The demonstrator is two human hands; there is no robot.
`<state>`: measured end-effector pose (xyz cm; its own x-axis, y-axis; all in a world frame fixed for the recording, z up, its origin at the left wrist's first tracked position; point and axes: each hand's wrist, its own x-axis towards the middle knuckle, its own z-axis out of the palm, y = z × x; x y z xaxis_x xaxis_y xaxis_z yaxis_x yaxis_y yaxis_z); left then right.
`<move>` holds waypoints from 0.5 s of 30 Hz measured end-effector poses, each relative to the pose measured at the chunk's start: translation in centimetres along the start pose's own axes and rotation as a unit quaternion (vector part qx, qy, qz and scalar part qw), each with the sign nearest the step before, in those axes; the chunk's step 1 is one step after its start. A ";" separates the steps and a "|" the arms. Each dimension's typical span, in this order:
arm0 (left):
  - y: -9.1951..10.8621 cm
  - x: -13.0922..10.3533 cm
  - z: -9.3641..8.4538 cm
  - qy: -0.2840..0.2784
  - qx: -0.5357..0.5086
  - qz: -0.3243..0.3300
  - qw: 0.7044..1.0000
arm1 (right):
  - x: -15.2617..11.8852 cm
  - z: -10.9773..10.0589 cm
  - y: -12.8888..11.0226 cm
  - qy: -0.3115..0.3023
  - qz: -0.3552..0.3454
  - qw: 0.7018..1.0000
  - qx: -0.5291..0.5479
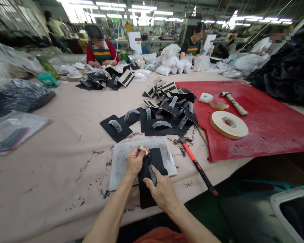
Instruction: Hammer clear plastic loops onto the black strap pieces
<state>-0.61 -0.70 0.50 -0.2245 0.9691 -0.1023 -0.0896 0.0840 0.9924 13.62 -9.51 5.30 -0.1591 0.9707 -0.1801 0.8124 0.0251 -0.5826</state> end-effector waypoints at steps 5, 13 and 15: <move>0.3 -0.2 0.0 -0.010 0.077 0.034 0.996 | 0.1 0.0 0.3 -0.008 0.003 1.000 0.019; 1.0 -0.6 0.2 -0.008 0.175 0.075 0.982 | -0.2 -0.5 0.2 -0.025 0.003 0.999 0.028; 1.1 -0.7 0.3 -0.018 0.196 0.104 0.975 | -0.1 -1.9 0.3 -0.031 -0.019 0.999 0.039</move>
<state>-0.26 -1.17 1.68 -0.1644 0.9814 0.0989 0.3339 -0.0390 0.9418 14.97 -9.18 6.61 -0.2260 0.9525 -0.2042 0.7590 0.0407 -0.6498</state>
